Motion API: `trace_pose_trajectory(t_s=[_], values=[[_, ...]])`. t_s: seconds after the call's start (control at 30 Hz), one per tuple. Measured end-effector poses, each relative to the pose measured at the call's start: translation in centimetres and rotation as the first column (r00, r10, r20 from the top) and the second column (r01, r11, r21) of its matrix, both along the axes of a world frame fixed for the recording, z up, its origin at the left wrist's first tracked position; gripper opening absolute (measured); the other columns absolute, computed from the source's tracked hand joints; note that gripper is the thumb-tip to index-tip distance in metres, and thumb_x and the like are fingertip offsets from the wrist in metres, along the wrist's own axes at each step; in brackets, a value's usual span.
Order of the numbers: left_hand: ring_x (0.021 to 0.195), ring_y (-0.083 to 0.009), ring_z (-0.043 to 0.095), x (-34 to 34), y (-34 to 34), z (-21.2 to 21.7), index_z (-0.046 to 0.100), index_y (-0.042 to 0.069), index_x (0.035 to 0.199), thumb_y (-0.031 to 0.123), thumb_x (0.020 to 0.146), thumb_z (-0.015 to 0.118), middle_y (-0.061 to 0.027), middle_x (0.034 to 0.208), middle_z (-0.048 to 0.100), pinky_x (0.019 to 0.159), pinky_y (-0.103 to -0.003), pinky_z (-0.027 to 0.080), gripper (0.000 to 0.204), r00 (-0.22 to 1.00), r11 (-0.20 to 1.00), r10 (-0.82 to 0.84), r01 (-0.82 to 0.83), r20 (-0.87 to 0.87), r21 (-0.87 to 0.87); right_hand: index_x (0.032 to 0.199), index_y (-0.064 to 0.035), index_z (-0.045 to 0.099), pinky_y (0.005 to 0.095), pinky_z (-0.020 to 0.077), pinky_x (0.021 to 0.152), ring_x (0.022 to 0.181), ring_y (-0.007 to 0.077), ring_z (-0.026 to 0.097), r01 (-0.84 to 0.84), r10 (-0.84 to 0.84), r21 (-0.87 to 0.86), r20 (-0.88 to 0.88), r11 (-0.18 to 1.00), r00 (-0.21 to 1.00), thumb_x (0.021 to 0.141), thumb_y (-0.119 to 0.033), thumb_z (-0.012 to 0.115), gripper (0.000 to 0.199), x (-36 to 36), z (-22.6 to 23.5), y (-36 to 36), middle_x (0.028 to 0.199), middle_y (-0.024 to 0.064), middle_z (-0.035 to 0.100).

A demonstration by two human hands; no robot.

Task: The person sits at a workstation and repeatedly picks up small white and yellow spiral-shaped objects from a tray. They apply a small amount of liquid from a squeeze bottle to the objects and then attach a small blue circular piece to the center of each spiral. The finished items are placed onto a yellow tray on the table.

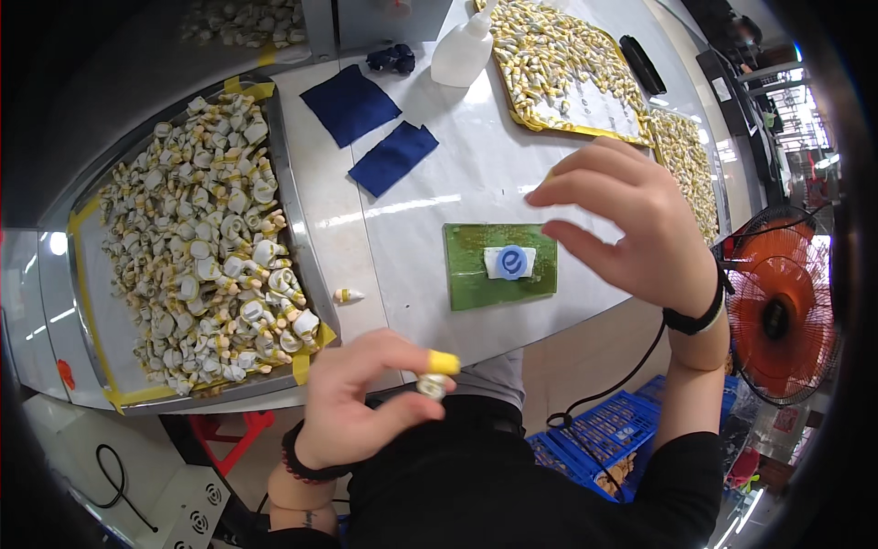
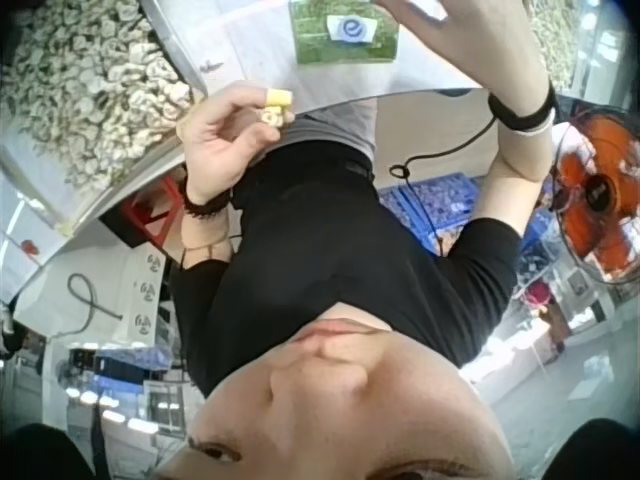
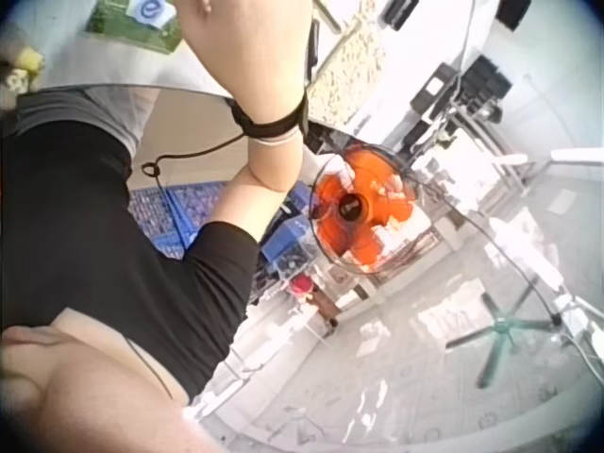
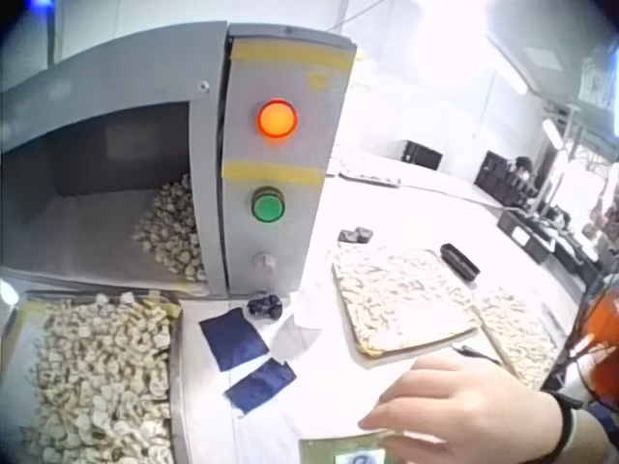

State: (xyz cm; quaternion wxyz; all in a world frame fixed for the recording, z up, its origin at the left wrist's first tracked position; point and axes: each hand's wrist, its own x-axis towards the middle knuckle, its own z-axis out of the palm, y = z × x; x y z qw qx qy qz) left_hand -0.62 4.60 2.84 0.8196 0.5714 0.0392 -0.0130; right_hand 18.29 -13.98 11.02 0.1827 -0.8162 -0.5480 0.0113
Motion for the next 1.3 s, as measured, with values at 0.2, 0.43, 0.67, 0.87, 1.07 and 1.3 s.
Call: trace_pose_trajectory(t_s=[0.2, 0.43, 0.67, 0.87, 1.07, 1.3], values=[[0.072, -0.0228, 0.06, -0.7, 0.8, -0.2, 0.066, 0.004, 0.083, 0.018, 0.065, 0.08, -0.0062, 0.076, 0.064, 0.065, -0.03, 0.048, 0.026, 0.953, 0.916, -0.24, 0.159, 0.184, 0.37, 0.099, -0.0014, 0.061, 0.0329, 0.0509, 0.072, 0.092, 0.0285, 0.055, -0.346, 0.253, -0.205, -0.375, 0.916, 0.892, 0.064, -0.011, 0.067, 0.036, -4.8, 0.6, 3.2, 0.105, 0.0136, 0.053], [0.068, -0.0238, 0.059, -3.0, 1.6, -0.1, 0.067, 0.002, 0.08, 0.026, 0.062, 0.081, -0.0066, 0.073, 0.064, 0.064, -0.032, 0.048, 0.033, 0.938, 0.959, -0.245, 0.197, 0.247, 0.204, 0.105, 0.0073, 0.055, 0.0215, 0.0464, 0.058, 0.078, 0.0201, 0.049, -0.096, 0.109, -0.109, 0.118, 0.989, 0.987, 0.068, -0.013, 0.058, 0.042, -9.6, -5.1, 6.7, 0.097, 0.0118, 0.052], [0.064, -0.0249, 0.06, -2.3, 1.4, 0.1, 0.066, -0.001, 0.078, 0.027, 0.061, 0.081, -0.0084, 0.069, 0.064, 0.061, -0.034, 0.049, 0.036, 0.897, 0.967, -0.257, 0.24, 0.361, 0.092, 0.074, -0.0012, 0.051, 0.0205, 0.0428, 0.05, 0.07, 0.0165, 0.047, 0.009, -0.011, 0.018, 0.102, 1.0, 0.995, 0.066, -0.012, 0.057, 0.015, -9.7, -7.1, 8.9, 0.075, 0.0064, 0.043], [0.065, -0.0228, 0.062, -2.9, 0.8, 0.1, 0.066, -0.002, 0.08, 0.032, 0.066, 0.08, -0.01, 0.071, 0.067, 0.063, -0.034, 0.051, 0.039, 0.967, 0.99, -0.017, 0.052, 0.256, -0.132, 0.08, -0.0008, 0.051, 0.0223, 0.0436, 0.05, 0.071, 0.0181, 0.049, -0.076, 0.077, -0.033, 0.026, 0.997, 0.997, 0.066, -0.011, 0.058, 0.018, -9.9, -6.7, 8.2, 0.077, 0.0074, 0.046], [0.073, -0.0212, 0.062, -2.5, -0.2, 0.6, 0.063, -0.003, 0.087, 0.036, 0.07, 0.077, -0.0125, 0.073, 0.066, 0.067, -0.033, 0.051, 0.045, 0.981, 0.951, 0.166, -0.133, 0.099, -0.278, 0.093, 0.0006, 0.06, 0.027, 0.0473, 0.053, 0.071, 0.0211, 0.057, -0.11, 0.146, 0.162, -0.228, 0.981, 0.963, 0.068, -0.005, 0.064, 0.026, -8.2, -3.6, 3.4, 0.078, 0.0073, 0.054], [0.08, -0.0218, 0.063, -2.2, 0.0, 0.1, 0.059, -0.006, 0.099, 0.023, 0.077, 0.075, -0.0159, 0.091, 0.063, 0.072, -0.031, 0.05, 0.04, 0.999, 0.903, 0.038, -0.021, 0.03, -0.429, 0.087, 0.0008, 0.068, 0.0226, 0.0491, 0.053, 0.057, 0.014, 0.063, 0.356, -0.268, 0.144, -0.422, 0.923, 0.866, 0.07, 0.002, 0.073, 0.018, -5.2, -1.6, -3.0, 0.07, 0.0087, 0.064]])
